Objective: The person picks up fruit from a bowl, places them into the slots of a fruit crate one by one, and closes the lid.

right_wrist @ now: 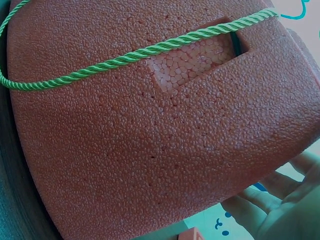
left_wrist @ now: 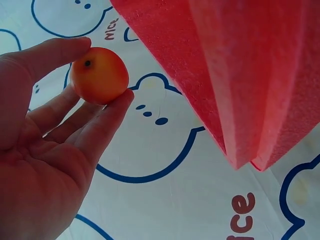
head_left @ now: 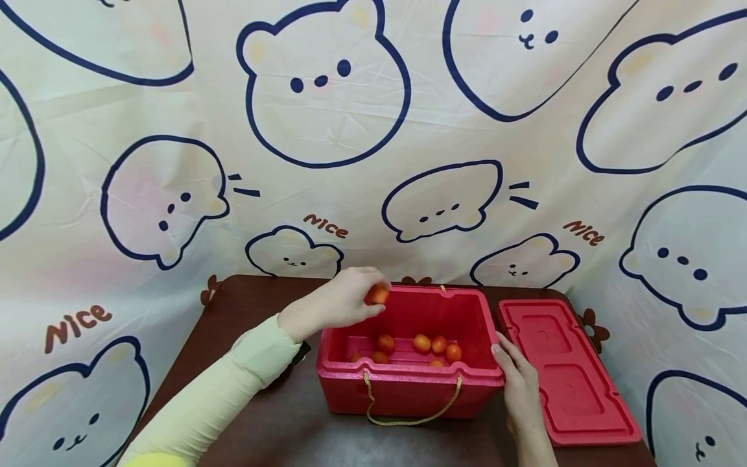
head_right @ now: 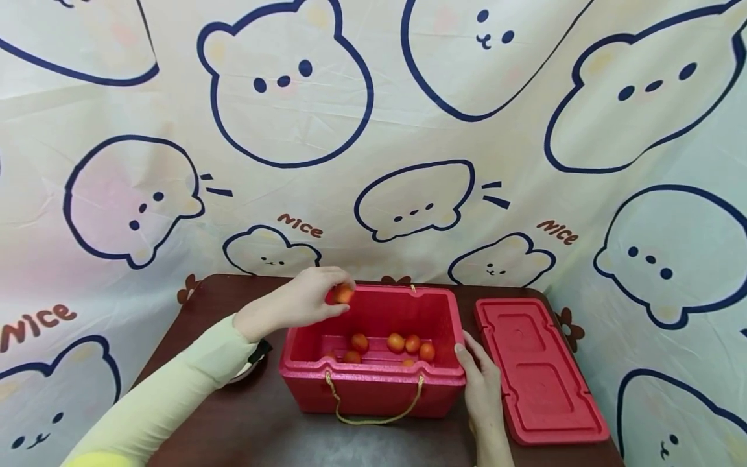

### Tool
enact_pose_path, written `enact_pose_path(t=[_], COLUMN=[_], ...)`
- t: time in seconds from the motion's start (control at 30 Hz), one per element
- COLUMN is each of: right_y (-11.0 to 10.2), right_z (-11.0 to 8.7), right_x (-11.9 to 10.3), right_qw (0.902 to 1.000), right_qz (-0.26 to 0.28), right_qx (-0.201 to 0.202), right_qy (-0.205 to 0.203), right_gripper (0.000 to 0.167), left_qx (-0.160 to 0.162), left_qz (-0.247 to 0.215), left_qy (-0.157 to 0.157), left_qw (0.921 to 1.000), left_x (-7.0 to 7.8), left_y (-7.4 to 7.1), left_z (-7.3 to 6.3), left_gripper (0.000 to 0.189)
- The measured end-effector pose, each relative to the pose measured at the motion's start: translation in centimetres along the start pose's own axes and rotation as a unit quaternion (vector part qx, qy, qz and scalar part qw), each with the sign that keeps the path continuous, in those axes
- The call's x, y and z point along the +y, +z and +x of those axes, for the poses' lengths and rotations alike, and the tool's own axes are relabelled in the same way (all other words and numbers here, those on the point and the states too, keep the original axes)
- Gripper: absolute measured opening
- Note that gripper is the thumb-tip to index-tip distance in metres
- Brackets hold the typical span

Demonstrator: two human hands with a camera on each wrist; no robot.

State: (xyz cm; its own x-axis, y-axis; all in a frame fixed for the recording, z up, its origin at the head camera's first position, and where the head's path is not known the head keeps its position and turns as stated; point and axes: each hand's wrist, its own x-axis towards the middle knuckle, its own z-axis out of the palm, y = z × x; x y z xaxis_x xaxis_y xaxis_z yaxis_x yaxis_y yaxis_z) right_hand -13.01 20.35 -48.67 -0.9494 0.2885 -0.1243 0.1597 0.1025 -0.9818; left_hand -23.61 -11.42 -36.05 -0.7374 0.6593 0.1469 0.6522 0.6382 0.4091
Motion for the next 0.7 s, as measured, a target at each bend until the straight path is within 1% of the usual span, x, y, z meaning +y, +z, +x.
enact_pose_path(t=[0.33, 0.47, 0.7], right_y=[0.02, 0.05, 0.03], right_z=[0.00, -0.08, 0.00], right_x=[-0.12, -0.24, -0.18], right_qw=[1.0000, 1.0000, 1.0000], right_qz=[-0.006, -0.006, -0.001], right_qx=[0.001, 0.001, 0.002], right_qy=[0.004, 0.002, 0.003], right_gripper=[0.057, 0.057, 0.056], left_qx=[-0.020, -0.030, -0.058], left_qz=[0.014, 0.015, 0.015], left_qy=[0.009, 0.004, -0.009], left_qw=[0.9997, 0.9994, 0.9982], left_x=[0.38, 0.49, 0.75], left_y=[0.51, 0.66, 0.82], left_z=[0.72, 0.86, 0.99], left_gripper=[0.028, 0.027, 0.025])
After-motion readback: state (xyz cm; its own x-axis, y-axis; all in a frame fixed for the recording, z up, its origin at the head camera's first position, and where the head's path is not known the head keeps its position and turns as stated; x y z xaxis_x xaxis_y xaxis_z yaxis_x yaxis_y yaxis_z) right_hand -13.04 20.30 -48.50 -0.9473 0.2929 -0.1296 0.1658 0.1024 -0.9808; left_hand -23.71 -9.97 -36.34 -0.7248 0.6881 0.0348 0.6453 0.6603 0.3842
